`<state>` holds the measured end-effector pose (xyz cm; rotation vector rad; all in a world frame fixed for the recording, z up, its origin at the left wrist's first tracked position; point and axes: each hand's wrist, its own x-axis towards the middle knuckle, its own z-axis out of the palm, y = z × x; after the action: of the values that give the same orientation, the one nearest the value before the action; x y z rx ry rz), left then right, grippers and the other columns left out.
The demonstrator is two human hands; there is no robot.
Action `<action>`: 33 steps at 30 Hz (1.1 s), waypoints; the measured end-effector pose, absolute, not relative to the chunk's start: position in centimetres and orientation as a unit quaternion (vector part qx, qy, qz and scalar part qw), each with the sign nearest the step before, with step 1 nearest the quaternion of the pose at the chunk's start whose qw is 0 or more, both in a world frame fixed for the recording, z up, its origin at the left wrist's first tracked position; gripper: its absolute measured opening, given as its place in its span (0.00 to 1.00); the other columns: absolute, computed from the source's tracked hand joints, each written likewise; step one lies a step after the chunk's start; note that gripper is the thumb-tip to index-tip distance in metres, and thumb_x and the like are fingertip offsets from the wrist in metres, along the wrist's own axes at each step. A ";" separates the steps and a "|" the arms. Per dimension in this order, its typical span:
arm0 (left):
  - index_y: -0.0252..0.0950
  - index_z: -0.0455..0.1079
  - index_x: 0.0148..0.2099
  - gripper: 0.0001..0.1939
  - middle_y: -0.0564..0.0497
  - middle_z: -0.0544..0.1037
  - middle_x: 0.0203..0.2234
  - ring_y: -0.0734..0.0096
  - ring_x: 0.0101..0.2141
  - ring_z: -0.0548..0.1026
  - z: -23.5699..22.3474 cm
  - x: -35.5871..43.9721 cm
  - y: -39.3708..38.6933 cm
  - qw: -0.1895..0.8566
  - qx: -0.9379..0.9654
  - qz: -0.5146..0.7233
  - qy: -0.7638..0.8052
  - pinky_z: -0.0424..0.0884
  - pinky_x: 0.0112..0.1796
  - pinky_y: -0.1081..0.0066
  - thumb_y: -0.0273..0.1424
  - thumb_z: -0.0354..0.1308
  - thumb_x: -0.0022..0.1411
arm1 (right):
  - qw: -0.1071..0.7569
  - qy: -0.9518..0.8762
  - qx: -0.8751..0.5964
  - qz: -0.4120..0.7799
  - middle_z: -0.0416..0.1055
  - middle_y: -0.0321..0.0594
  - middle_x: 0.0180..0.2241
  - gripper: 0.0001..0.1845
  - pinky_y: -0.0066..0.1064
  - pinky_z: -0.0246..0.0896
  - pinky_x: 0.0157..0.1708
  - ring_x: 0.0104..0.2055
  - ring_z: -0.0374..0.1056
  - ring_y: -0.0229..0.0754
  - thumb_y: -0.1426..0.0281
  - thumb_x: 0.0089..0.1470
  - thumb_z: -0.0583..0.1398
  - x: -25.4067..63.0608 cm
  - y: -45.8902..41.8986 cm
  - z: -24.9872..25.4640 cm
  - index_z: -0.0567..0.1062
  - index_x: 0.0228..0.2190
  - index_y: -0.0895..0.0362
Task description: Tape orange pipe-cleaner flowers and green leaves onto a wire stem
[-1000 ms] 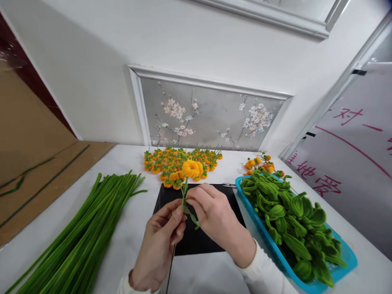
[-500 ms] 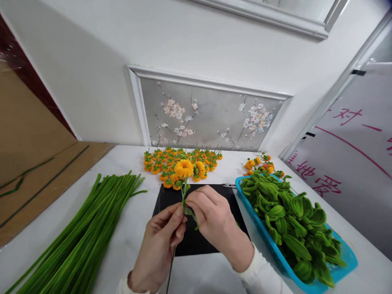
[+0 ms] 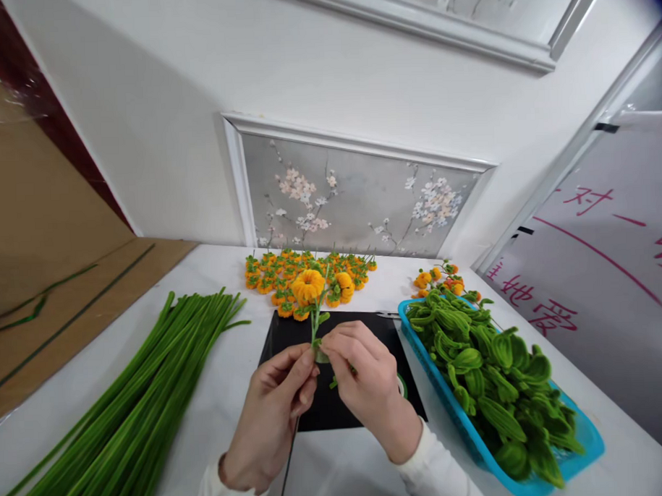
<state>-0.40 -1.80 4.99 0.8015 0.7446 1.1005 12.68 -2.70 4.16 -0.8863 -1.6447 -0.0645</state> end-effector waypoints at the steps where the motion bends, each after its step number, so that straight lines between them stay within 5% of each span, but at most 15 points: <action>1: 0.33 0.76 0.29 0.11 0.55 0.68 0.18 0.87 0.15 0.55 5.0 -0.4 -1.8 0.716 0.360 0.496 0.334 0.46 0.15 0.82 0.34 0.70 0.44 | 0.597 -0.708 -0.377 -0.031 0.72 0.41 0.33 0.14 0.34 0.70 0.37 0.37 0.69 0.40 0.83 0.55 0.54 12.7 -2.7 4.1 0.72 0.37 0.54; 16: 0.32 0.74 0.29 0.10 0.56 0.66 0.18 0.87 0.15 0.54 5.1 -0.5 -1.9 0.711 0.395 0.482 0.325 0.46 0.15 0.81 0.35 0.67 0.49 | 0.595 -0.704 -0.386 -0.026 0.70 0.41 0.33 0.14 0.33 0.69 0.36 0.36 0.68 0.40 0.82 0.55 0.55 12.5 -2.9 4.3 0.70 0.39 0.55; 23: 0.32 0.72 0.27 0.11 0.59 0.61 0.15 0.86 0.15 0.51 5.0 -0.6 -1.7 0.721 0.383 0.477 0.325 0.44 0.15 0.81 0.35 0.67 0.50 | 0.604 -0.675 -0.422 0.037 0.69 0.44 0.42 0.19 0.32 0.67 0.43 0.39 0.68 0.39 0.79 0.54 0.57 13.0 -3.5 4.4 0.68 0.47 0.54; 33: 0.32 0.73 0.30 0.10 0.58 0.64 0.17 0.88 0.15 0.50 4.8 -1.0 -1.5 0.729 0.373 0.474 0.323 0.42 0.15 0.83 0.35 0.66 0.52 | 0.620 -0.627 -0.454 0.130 0.71 0.40 0.35 0.09 0.29 0.65 0.36 0.36 0.68 0.38 0.76 0.57 0.56 13.5 -3.5 4.2 0.72 0.40 0.56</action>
<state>-1.00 -1.50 4.76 0.8218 0.7118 1.0441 13.54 -3.54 4.15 -1.0432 -1.4412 0.2995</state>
